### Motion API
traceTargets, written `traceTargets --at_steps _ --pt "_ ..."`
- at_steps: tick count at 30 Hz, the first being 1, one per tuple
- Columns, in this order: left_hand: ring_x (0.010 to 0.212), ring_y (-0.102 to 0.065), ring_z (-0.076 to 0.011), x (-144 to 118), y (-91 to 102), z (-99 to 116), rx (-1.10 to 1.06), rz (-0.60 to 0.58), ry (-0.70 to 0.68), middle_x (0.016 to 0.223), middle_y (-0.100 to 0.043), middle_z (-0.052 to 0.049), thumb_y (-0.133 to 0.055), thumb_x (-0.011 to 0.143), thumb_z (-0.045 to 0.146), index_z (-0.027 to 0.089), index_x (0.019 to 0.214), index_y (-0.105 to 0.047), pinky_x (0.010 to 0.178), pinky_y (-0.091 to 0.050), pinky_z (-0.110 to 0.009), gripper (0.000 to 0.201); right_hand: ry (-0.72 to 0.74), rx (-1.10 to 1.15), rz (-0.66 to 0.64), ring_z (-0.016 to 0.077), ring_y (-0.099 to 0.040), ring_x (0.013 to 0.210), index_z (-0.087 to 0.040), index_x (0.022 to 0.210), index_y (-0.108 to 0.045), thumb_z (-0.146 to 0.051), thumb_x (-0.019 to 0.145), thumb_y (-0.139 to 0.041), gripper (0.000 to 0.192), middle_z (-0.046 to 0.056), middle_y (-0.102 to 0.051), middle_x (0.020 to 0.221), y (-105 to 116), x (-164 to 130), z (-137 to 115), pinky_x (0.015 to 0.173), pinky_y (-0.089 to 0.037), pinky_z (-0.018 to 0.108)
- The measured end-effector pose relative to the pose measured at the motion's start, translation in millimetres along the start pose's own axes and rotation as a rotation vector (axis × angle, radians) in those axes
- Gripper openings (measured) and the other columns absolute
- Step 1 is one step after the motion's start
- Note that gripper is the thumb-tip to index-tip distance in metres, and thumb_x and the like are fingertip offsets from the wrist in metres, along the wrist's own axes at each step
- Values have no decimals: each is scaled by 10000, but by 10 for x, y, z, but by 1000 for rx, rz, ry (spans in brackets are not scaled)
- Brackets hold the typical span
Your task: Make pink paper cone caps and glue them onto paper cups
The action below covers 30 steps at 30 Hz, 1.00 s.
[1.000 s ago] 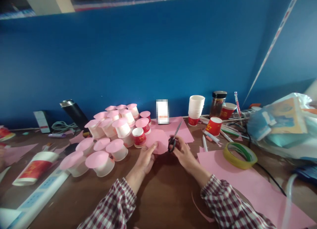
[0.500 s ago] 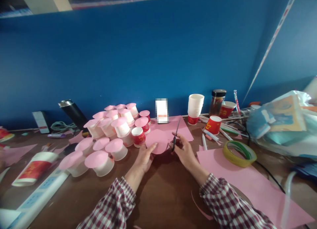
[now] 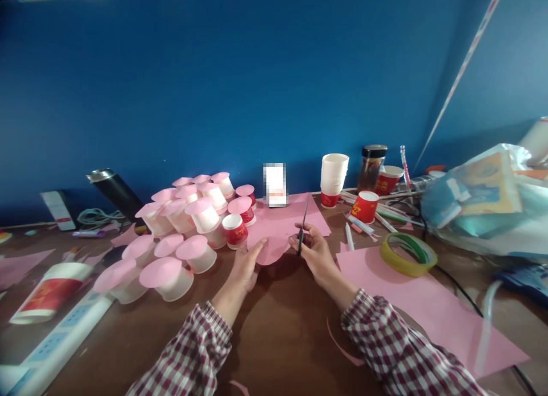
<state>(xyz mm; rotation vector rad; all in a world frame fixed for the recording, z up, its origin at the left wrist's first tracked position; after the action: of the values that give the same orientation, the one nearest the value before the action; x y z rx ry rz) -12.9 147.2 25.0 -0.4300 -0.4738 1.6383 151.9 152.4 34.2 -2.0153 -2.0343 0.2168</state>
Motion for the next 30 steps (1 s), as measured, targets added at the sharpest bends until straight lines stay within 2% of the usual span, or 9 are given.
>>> traceTargets --at_steps 6,10,15,21,26,30 --pt "871 -659 -229 -29 -31 -63 33 -22 21 968 -691 -122 -744 664 278 109 1023 -601 839 -495 -378 422 -56 35 -45 87 -549 607 -217 1028 -558 -297 616 -775 472 -45 -568 722 -56 -22 45 541 -451 199" --pt "883 -648 -201 -58 -70 -109 35 -67 56 1000 -683 -121 -736 675 287 108 1020 -615 808 -503 -319 406 -57 78 -31 80 -543 610 -219 1018 -559 -271 616 -773 458 -53 -550 719 -34 -9 50 557 -456 200" --pt "611 -613 -148 -59 -5 -194 207 -30 131 823 -694 -108 -760 626 341 84 945 -645 491 -471 -227 425 -35 59 4 86 -540 613 -217 1045 -544 -263 614 -769 488 -47 -560 736 17 12 33 570 -457 208" --pt "558 -585 -144 -61 2 -226 289 -45 160 778 -683 -113 -778 584 363 73 883 -659 419 -440 -222 433 0 -17 35 96 -525 611 -224 1063 -531 -324 641 -748 485 -44 -554 723 28 -9 -39 550 -443 214" --pt "623 -608 -134 -54 37 -167 108 42 120 829 -687 -76 -786 583 322 115 925 -644 468 -458 -204 425 96 -205 14 128 -538 656 -218 1043 -545 -410 686 -701 434 -18 -573 741 -32 -28 -128 593 -449 251" --pt "659 -627 -129 -70 78 -102 -43 142 118 827 -689 -46 -802 562 267 136 966 -626 513 -469 -196 460 178 -446 -149 148 -541 695 -209 1068 -541 -401 773 -619 360 -3 -564 744 -197 -74 -107 631 -456 269"
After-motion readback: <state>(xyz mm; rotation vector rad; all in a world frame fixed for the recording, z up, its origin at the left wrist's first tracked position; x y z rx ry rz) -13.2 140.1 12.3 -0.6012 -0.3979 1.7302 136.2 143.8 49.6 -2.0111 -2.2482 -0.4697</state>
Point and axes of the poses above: each hand's wrist, its own x-axis towards the middle knuckle, its own y-axis out of the back of the hand, z = x × y, the point moved 9 cm from there along x, towards the middle knuckle
